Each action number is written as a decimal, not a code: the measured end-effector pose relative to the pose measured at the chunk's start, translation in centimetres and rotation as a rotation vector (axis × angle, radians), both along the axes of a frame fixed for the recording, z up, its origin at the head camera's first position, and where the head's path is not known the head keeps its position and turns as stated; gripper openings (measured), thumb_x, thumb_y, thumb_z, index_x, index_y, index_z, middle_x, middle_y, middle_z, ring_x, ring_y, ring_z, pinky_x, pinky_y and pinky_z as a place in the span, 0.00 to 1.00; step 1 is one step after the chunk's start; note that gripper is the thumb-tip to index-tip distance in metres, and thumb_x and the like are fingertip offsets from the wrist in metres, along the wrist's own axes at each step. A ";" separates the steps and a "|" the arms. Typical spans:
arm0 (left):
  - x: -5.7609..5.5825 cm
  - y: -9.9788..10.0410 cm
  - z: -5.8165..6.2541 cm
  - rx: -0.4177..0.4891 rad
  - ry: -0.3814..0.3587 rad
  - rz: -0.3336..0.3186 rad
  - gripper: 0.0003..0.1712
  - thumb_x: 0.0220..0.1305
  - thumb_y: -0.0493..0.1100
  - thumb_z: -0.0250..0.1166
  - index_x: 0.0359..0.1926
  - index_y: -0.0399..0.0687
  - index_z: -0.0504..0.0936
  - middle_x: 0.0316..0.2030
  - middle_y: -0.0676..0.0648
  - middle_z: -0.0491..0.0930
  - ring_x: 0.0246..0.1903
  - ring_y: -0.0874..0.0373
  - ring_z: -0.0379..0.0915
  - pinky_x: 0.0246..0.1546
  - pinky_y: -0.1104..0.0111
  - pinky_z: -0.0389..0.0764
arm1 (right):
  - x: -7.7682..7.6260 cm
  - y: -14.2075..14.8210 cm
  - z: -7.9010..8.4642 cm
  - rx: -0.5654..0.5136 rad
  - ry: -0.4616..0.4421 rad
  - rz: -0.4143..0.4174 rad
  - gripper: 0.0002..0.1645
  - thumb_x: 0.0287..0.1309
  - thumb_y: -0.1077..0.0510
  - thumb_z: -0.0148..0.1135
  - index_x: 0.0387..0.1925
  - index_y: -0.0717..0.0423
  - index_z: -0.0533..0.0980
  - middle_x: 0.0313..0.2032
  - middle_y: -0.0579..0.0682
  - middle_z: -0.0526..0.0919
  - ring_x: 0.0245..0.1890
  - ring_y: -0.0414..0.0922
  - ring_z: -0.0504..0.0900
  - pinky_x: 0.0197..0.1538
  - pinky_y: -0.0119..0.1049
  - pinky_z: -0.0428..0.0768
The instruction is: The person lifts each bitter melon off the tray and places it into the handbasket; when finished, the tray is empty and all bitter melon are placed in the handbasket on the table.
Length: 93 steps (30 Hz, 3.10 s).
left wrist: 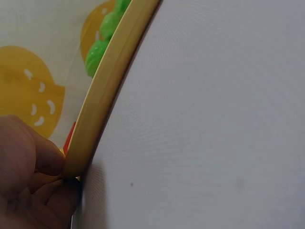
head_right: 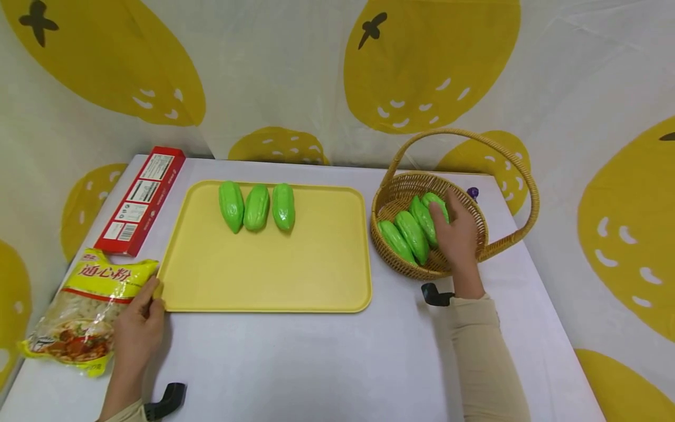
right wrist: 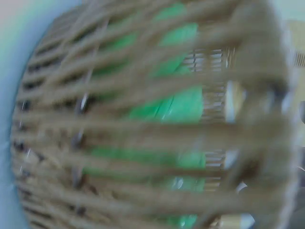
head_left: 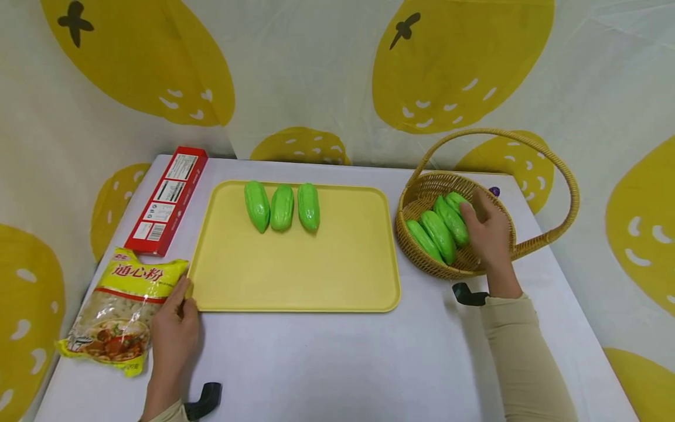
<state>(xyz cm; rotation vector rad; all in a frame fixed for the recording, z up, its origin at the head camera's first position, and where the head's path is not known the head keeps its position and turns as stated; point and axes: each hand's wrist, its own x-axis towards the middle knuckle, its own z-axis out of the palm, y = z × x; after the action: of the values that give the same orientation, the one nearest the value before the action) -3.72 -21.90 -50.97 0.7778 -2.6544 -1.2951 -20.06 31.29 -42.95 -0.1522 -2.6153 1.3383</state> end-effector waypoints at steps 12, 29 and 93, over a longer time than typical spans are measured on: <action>0.0 0.0 -0.3 -0.005 0.010 0.003 0.30 0.79 0.41 0.49 0.78 0.56 0.60 0.77 0.52 0.60 0.77 0.54 0.58 0.73 0.50 0.68 | 0.7 -3.8 1.9 -0.068 0.027 0.086 0.36 0.74 0.45 0.55 0.77 0.50 0.62 0.76 0.54 0.65 0.76 0.53 0.65 0.76 0.41 0.70; -0.1 -0.1 -0.2 -0.002 0.008 -0.001 0.29 0.80 0.41 0.49 0.78 0.55 0.60 0.78 0.52 0.60 0.77 0.54 0.57 0.74 0.50 0.67 | 1.0 -8.6 3.7 -0.209 0.078 0.212 0.33 0.75 0.52 0.55 0.75 0.58 0.62 0.76 0.56 0.65 0.76 0.54 0.65 0.68 0.18 0.72; -0.2 -0.1 -0.2 0.015 0.054 0.018 0.29 0.79 0.41 0.50 0.77 0.55 0.61 0.77 0.53 0.62 0.77 0.56 0.59 0.73 0.52 0.68 | -2.9 -25.7 -6.8 -0.335 -0.176 0.368 0.41 0.68 0.51 0.65 0.77 0.52 0.61 0.78 0.54 0.61 0.80 0.52 0.57 0.79 0.48 0.65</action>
<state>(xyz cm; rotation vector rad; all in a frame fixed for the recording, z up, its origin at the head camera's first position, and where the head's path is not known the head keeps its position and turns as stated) -3.93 -22.02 -51.21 0.7560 -2.5933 -1.3136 -23.01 5.64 -49.74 0.1818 -2.6243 1.9664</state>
